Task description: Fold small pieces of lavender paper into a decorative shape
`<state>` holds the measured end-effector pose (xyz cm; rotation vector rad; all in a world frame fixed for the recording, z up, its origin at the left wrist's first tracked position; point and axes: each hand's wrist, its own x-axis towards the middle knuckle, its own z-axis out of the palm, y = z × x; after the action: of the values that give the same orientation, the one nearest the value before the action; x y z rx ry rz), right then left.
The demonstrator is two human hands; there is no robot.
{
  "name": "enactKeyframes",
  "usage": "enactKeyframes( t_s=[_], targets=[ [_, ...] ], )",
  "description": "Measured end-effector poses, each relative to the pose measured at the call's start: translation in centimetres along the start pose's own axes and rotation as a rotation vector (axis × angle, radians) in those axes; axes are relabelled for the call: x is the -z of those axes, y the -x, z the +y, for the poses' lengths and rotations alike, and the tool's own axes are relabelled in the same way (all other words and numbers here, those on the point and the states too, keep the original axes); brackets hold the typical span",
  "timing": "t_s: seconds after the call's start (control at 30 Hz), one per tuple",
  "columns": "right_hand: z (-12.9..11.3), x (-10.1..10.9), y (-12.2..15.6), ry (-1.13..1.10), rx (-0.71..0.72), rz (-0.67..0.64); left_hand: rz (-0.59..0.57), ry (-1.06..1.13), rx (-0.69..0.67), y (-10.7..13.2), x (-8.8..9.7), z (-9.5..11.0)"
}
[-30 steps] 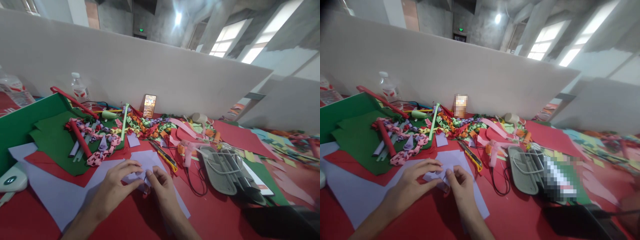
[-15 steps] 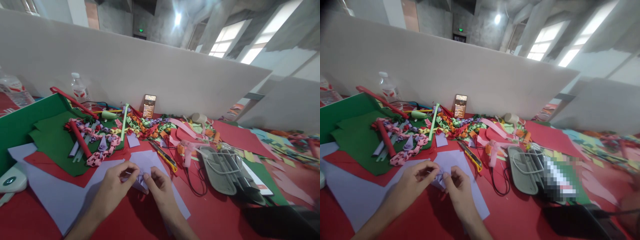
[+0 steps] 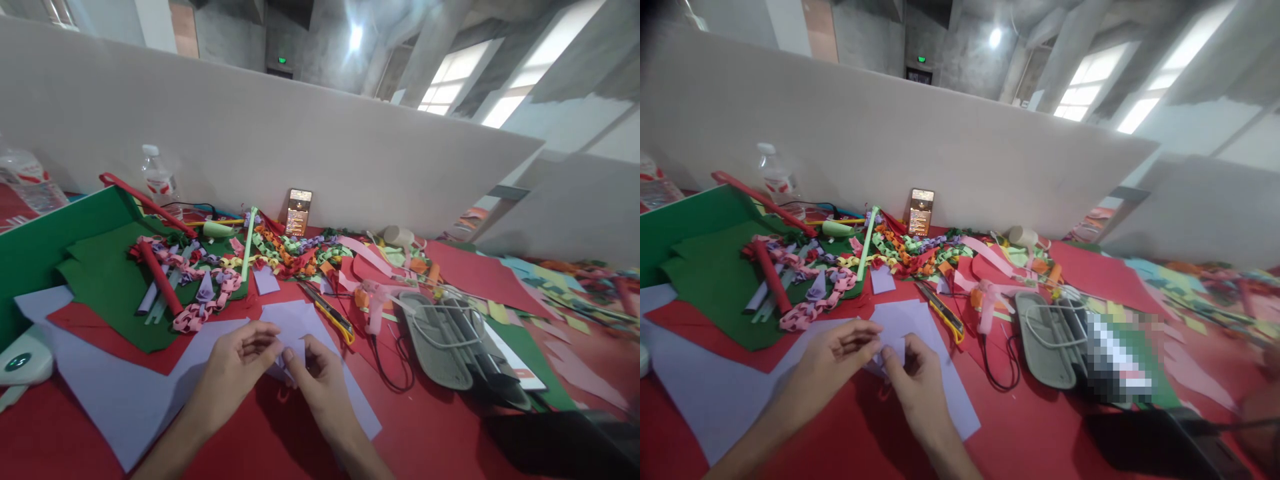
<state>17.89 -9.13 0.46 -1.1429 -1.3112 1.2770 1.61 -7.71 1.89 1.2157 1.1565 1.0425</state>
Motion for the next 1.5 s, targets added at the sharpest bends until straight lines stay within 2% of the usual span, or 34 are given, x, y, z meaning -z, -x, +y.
enactKeyframes(
  t_s=[0.13, 0.23, 0.4, 0.47, 0.57, 0.77, 1.07, 1.17, 1.33, 1.5],
  targets=[
    [0.0, 0.1, 0.1, 0.032, 0.014, 0.029, -0.096, 0.025, 0.050, -0.2, 0.4, -0.3],
    [-0.2, 0.0, 0.1, 0.020, -0.014, 0.022, -0.102, 0.024, 0.052, -0.1, 0.5, -0.2],
    [0.0, -0.3, 0.2, -0.043, -0.004, 0.065, 0.042, 0.042, 0.066, -0.1, 0.1, 0.1],
    [0.1, -0.4, 0.4, -0.043, 0.056, 0.135, 0.126, 0.070, 0.060, -0.3, -0.1, 0.1],
    [0.3, -0.4, 0.9, 0.099, 0.173, 0.178, 0.186, 0.170, 0.075, -0.5, -0.2, -0.2],
    [0.3, -0.3, 1.2, 0.404, 0.425, 0.162, 0.086, 0.267, 0.123, -0.2, -0.3, -0.5],
    [-0.4, 0.1, 1.0, 0.489, 0.473, 0.206, 0.029, 0.476, 0.232, 0.2, -0.5, 1.1],
    [-0.3, 0.2, 0.9, 0.516, 0.494, 0.207, -0.035, 0.372, 0.203, 0.1, -0.2, 0.9],
    [-0.4, 0.1, 0.8, 0.494, 0.436, 0.170, -0.121, 0.135, 0.072, 0.1, 0.2, 0.5],
    [-0.6, 0.0, 0.5, 0.457, 0.370, 0.151, -0.168, 0.069, 0.074, 0.0, 0.4, 0.3]
  ],
)
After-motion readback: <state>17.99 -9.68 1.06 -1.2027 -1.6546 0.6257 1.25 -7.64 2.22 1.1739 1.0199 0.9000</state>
